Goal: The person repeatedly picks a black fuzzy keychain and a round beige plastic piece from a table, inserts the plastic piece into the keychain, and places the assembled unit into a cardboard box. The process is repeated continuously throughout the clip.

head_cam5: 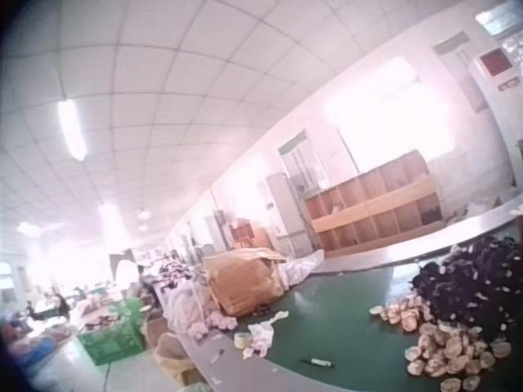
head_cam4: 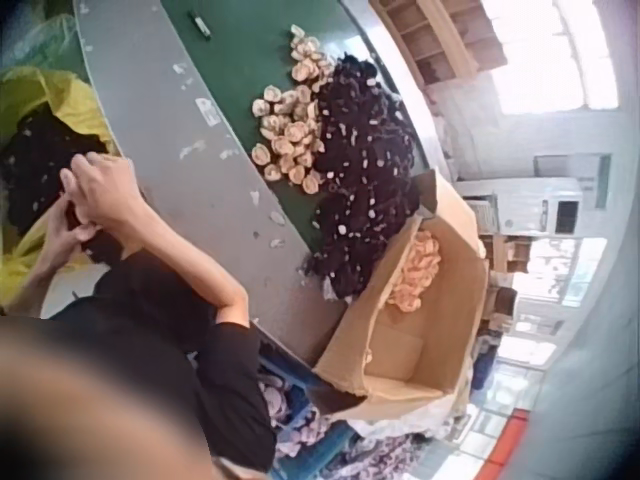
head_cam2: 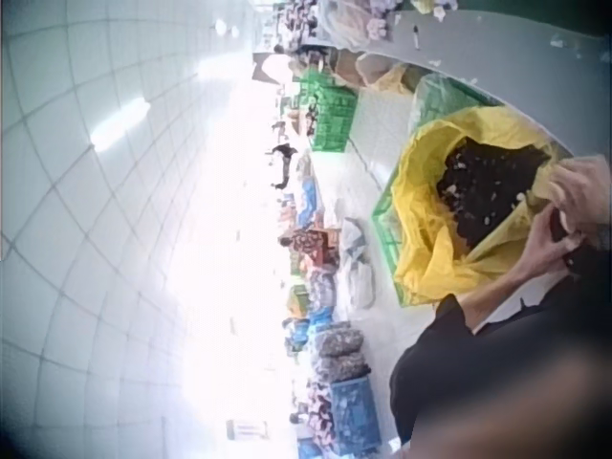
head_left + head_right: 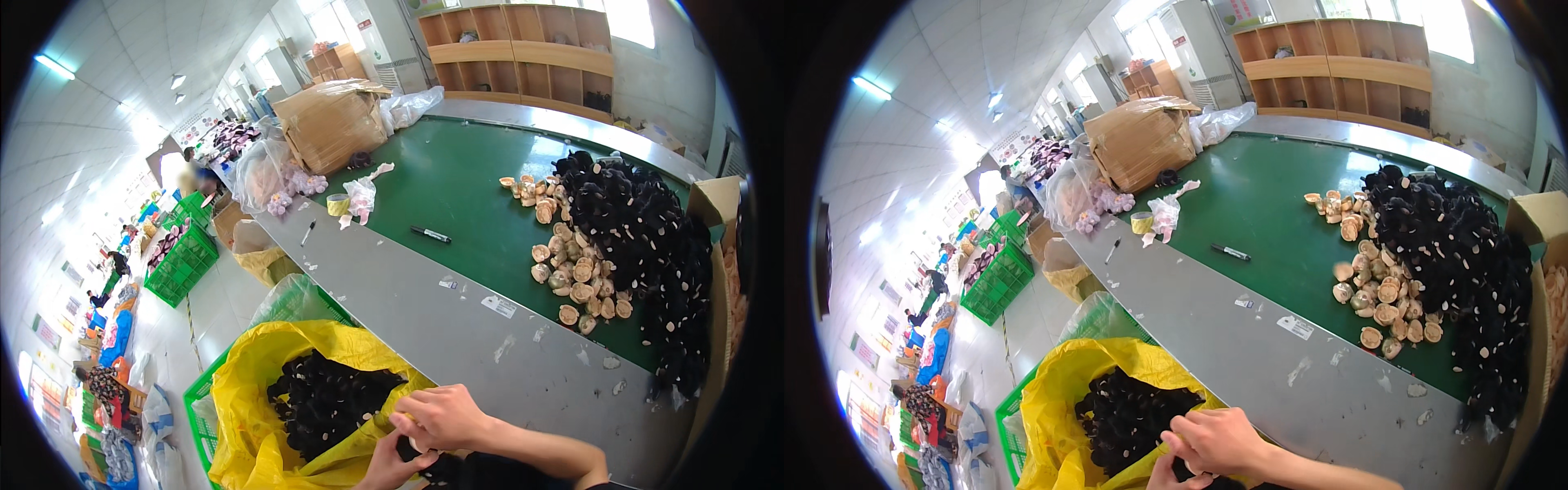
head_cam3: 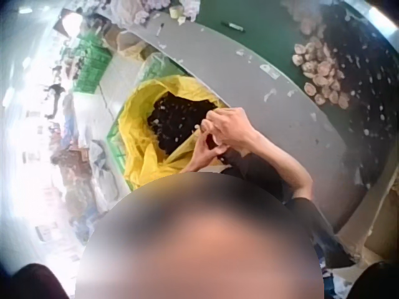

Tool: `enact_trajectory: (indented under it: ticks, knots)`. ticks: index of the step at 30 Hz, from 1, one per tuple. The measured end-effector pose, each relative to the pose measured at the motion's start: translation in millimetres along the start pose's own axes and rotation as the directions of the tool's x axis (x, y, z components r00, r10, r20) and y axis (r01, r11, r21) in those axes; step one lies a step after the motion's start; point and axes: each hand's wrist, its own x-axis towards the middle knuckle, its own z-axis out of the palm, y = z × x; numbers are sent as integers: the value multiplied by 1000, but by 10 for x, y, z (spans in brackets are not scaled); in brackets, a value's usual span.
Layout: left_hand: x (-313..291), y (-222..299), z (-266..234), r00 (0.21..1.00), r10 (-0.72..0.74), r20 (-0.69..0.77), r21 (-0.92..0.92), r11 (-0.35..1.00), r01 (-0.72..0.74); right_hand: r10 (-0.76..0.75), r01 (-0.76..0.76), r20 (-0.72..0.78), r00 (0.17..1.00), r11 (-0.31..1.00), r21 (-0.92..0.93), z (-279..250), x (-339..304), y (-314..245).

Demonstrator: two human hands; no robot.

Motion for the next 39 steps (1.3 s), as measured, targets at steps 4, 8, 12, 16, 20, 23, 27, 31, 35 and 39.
enact_trajectory:
  ticks: [4,8,12,16,20,23,27,31,35,39]
  knots:
    - [207,-326,162,981,190,-33,-44,980,-192,176,-194,-141,974,973,-126,-57,-166,10]
    - [415,-451,284,998,63,-1,359,932,-59,227,-285,-255,940,933,-221,-284,-249,-40]
    - [529,-412,551,924,377,59,369,852,-371,190,-306,-384,904,913,-270,-469,-382,-32]
    - [611,-385,810,830,547,111,404,738,-541,46,-185,-385,922,925,-332,-590,-534,-16]
    - [546,-356,793,867,426,259,346,797,-495,23,-123,-426,904,970,-209,-615,-615,4]
    - [567,-418,797,796,488,359,310,742,-594,93,-158,-505,858,984,-88,-581,-763,32]
    - [569,-515,825,785,489,381,346,712,-611,320,-268,-604,730,947,178,-495,-834,-16]
    - [598,-469,856,773,462,435,312,728,-611,394,-265,-718,574,919,292,-438,-1004,-10]
    - [666,-296,833,789,446,422,150,824,-546,571,-435,-648,504,816,381,-481,-1056,-7]
    - [760,-313,798,900,358,249,79,919,-387,584,-544,-607,540,792,278,-525,-1196,59]
